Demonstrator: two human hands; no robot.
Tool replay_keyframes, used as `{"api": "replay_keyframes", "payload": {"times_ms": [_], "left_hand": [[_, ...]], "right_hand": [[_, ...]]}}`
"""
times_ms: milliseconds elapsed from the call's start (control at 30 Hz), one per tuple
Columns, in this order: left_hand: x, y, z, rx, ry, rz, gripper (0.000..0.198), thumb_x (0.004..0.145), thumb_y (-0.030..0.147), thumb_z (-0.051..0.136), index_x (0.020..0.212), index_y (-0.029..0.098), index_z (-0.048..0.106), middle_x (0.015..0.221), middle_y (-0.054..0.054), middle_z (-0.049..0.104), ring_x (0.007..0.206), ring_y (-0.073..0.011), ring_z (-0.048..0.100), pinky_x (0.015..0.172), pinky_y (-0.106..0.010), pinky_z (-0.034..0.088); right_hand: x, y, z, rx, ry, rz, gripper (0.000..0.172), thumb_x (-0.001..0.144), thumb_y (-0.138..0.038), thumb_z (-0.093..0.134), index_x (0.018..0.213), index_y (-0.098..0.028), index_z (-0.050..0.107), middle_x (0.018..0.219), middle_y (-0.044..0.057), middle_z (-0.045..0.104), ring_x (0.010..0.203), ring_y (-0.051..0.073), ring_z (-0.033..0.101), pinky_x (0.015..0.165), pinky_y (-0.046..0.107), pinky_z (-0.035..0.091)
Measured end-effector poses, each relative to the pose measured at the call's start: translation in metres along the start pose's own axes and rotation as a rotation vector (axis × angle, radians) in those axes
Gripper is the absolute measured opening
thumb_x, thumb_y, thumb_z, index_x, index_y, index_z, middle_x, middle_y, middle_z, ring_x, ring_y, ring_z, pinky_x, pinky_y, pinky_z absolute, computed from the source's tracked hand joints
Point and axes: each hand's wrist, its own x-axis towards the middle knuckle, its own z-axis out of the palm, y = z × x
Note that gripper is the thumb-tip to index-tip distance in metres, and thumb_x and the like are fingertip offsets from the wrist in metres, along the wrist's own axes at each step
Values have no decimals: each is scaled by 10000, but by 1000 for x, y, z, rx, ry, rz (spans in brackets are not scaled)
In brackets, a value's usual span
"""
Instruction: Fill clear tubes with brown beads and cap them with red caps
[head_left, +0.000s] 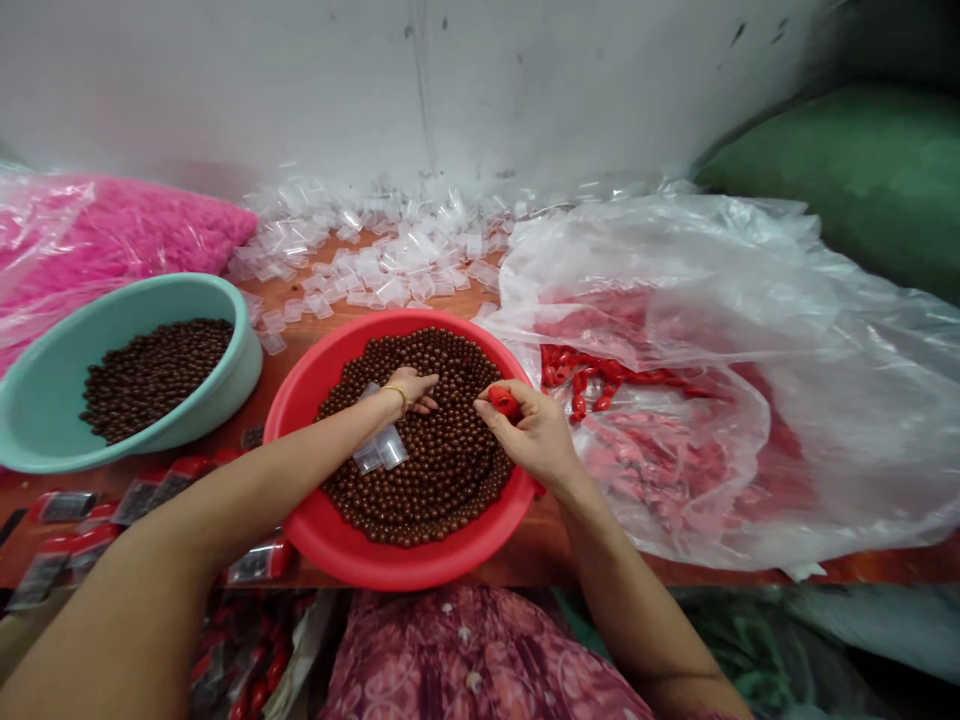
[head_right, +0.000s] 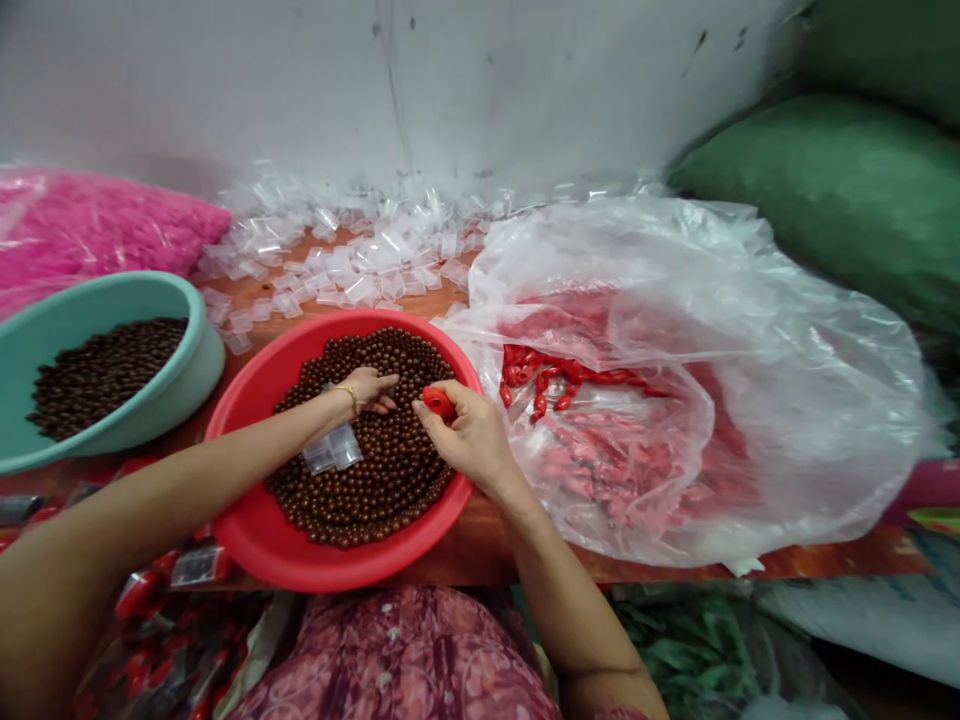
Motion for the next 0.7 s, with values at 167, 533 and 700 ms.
{"api": "replay_keyframes", "payload": {"times_ms": [167,533,700], "left_hand": [[-10,-9,-4,-142,-42,154,247,783,241,619,987,158,506,847,-13,621,551,-52,575,508,-160,443],[-50,-19,-10,-309,-263,573,436,583,322,772,907,136,546,905,-46,663,885,-154,614,906,-333,428],[-68,-20,-6,-364,-359,578,401,609,257,756,937,141,558,902,-36,647,868,-136,609,896,-311,436]], "right_hand": [[0,0,0,27,-1,15,164,812,-331,548,769,-180,593,655,-12,581,592,103,506,565,217,401],[2,-3,0,98,57,97,231,770,-359,566,910,-175,572,698,-18,554,610,110,491,585,233,411],[1,4,-3,131,-53,87,217,844,-336,432,947,-191,556,659,-30,496,555,100,444,515,220,369]]}}
